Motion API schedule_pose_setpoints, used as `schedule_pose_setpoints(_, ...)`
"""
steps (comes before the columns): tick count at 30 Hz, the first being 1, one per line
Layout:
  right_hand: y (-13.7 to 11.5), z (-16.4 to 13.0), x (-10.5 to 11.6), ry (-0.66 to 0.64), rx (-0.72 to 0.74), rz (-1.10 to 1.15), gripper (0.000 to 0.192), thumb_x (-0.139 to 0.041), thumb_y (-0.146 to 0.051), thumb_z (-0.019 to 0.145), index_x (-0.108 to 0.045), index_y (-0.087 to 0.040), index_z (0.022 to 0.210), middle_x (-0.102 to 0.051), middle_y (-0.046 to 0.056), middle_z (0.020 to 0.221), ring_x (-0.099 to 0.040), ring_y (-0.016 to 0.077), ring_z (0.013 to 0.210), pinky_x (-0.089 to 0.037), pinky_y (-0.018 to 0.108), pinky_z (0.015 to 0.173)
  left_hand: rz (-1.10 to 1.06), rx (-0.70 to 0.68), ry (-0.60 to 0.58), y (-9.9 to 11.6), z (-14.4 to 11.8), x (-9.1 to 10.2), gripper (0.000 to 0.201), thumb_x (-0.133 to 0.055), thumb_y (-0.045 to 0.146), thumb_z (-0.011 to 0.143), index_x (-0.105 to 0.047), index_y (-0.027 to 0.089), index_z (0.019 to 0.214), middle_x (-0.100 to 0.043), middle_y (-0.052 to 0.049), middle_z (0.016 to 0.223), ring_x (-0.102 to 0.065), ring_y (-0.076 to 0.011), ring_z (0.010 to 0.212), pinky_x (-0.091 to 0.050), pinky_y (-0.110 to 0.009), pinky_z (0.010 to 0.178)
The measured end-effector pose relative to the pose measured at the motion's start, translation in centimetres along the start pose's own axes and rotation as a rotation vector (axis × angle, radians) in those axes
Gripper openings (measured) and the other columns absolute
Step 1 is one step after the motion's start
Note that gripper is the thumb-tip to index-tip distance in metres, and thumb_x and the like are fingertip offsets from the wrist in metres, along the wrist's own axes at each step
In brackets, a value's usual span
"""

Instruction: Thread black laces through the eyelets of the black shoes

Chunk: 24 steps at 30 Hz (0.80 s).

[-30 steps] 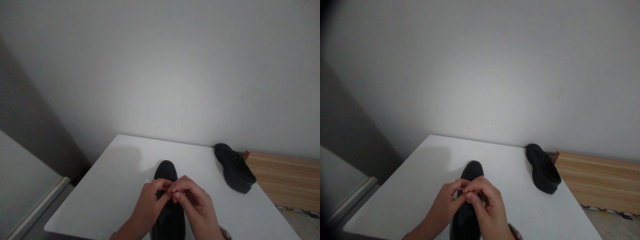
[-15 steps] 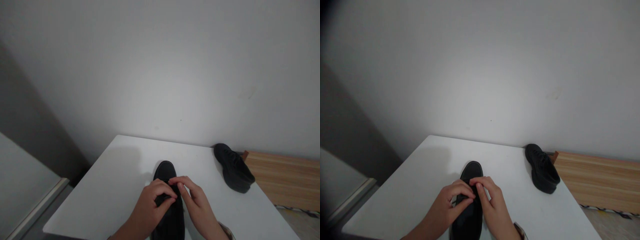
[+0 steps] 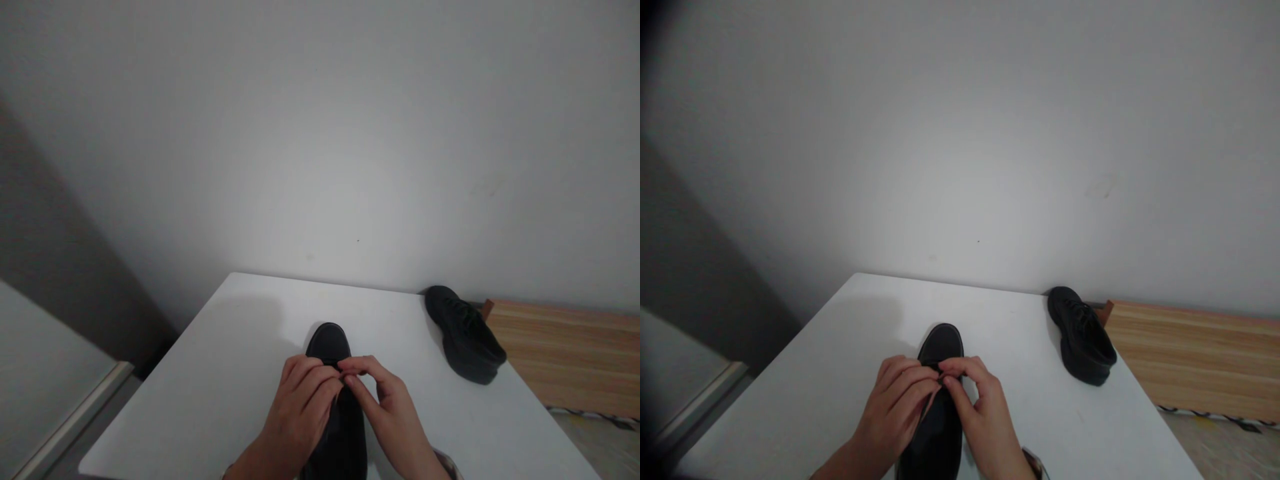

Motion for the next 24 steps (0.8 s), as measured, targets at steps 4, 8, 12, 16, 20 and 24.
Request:
schedule_pose_setpoints(4,-0.8,0.0,0.2,0.09,0.121,-0.103,0.01,-0.062,-0.028,0.094,-0.071,-0.025,0.093,-0.071,0.004,0.091,-0.064,0.0213,0.09,-0.05,0.033,0.081,-0.1,0.114,-0.047,-0.9,-0.7,0.0,0.008,-0.057,0.012,0.095,-0.06,0.018,0.093,-0.069,-0.003,0.089,-0.058,-0.0175,0.086,-0.043,-0.032,0.083)
schedule_pose_setpoints(8,-0.9,0.0,-0.1,0.06,0.174,-0.144,0.013,-0.056,-0.023,0.097,-0.068,-0.023,0.093,-0.068,0.004,0.089,-0.064,0.0198,0.087,-0.051,0.03,0.077,-0.155,0.181,-0.074,-1.4,-1.2,0.1,0.012,-0.063,0.008,0.091,-0.059,0.019,0.093,-0.068,-0.001,0.089,-0.058,-0.0165,0.086,-0.042,-0.031,0.083)
schedule_pose_setpoints(12,-0.7,-0.4,0.5,0.05,0.304,-0.236,0.021,-0.045,-0.015,0.1,-0.065,-0.023,0.101,-0.064,0.005,0.092,-0.063,0.0178,0.086,-0.053,0.027,0.076,-0.158,0.215,-0.112,-1.6,-1.7,0.2,0.016,-0.065,0.006,0.088,-0.057,0.019,0.093,-0.068,0.0,0.089,-0.059,-0.0163,0.086,-0.041,-0.031,0.084)
schedule_pose_setpoints(16,-0.2,-0.8,1.4,0.057,0.385,-0.364,0.024,-0.044,-0.011,0.099,-0.064,-0.023,0.104,-0.059,0.006,0.091,-0.062,0.0159,0.081,-0.055,0.024,0.071,-0.212,0.303,-0.14,-2.0,-2.8,0.1,0.018,-0.066,0.005,0.087,-0.057,0.021,0.093,-0.069,0.001,0.092,-0.059,-0.0164,0.089,-0.042,-0.032,0.085)
schedule_pose_setpoints(20,-0.2,-1.3,1.5,0.069,0.412,-0.404,0.025,-0.043,-0.01,0.099,-0.064,-0.022,0.104,-0.058,0.006,0.091,-0.063,0.016,0.08,-0.055,0.024,0.07,-0.393,0.481,-0.144,-2.1,-3.4,-0.4,0.015,-0.061,0.007,0.089,-0.06,0.022,0.09,-0.071,0.0,0.098,-0.06,-0.0169,0.096,-0.044,-0.032,0.088)
schedule_pose_setpoints(24,-0.5,-1.2,1.2,0.086,0.381,-0.387,0.024,-0.044,-0.01,0.098,-0.064,-0.024,0.103,-0.058,0.006,0.092,-0.063,0.0169,0.084,-0.055,0.025,0.072,-0.655,0.695,-0.15,-2.0,-3.0,-1.4,0.009,-0.058,0.014,0.091,-0.063,0.021,0.088,-0.073,-0.002,0.1,-0.063,-0.018,0.099,-0.047,-0.032,0.089)
Point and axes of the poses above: each hand's wrist, its own z-axis towards the middle knuckle, its own x-axis out of the back of the hand, y = z × x, the point moved 4 cm from there along z, towards the middle knuckle
